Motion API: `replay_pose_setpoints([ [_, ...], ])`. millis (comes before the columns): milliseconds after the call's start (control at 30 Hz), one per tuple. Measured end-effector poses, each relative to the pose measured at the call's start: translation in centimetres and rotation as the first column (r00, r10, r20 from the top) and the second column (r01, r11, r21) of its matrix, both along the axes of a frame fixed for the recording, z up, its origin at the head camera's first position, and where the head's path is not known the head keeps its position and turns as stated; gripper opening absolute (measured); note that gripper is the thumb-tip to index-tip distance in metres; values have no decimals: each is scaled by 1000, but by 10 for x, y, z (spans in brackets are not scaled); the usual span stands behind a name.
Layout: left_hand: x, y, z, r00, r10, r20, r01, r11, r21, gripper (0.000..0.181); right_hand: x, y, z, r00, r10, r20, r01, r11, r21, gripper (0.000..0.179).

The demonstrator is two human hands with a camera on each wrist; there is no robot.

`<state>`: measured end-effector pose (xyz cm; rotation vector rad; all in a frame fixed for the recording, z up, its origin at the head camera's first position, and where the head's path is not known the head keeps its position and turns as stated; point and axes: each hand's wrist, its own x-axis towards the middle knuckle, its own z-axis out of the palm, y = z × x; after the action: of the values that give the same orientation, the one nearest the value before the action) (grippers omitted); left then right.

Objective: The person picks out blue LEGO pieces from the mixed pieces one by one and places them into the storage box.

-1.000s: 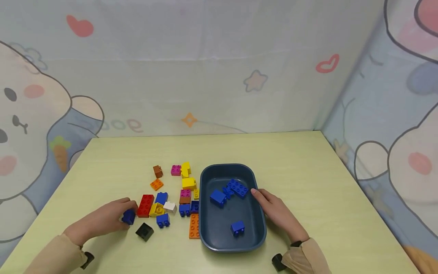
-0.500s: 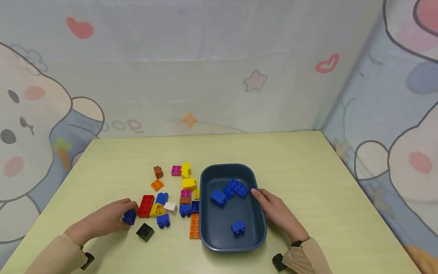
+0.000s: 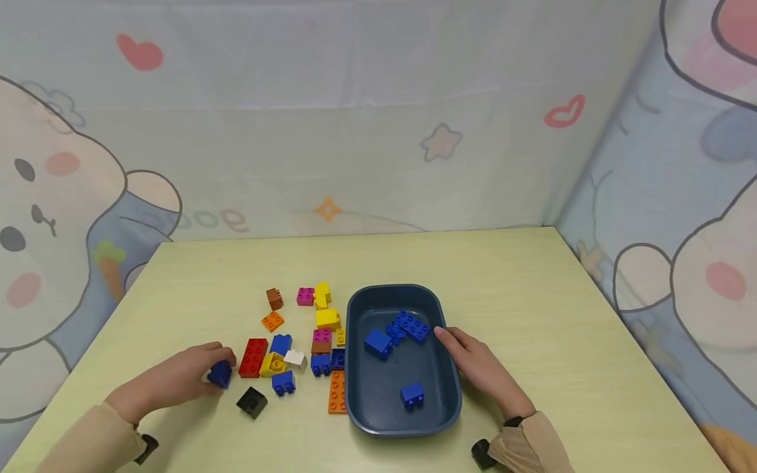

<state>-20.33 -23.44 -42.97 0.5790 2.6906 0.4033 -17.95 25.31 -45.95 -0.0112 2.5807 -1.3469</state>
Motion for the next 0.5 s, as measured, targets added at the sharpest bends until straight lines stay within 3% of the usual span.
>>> replay_pose_setpoints([
  [333,-9,-8,39,988,-99,-120,99,995,-2,35,1,0,0,1000,0,4,0,1000,-13,82],
  [500,-12,-5,50,982,-122,-142,120,993,-21,36,1,0,0,1000,-1,4,1,1000,-13,80],
])
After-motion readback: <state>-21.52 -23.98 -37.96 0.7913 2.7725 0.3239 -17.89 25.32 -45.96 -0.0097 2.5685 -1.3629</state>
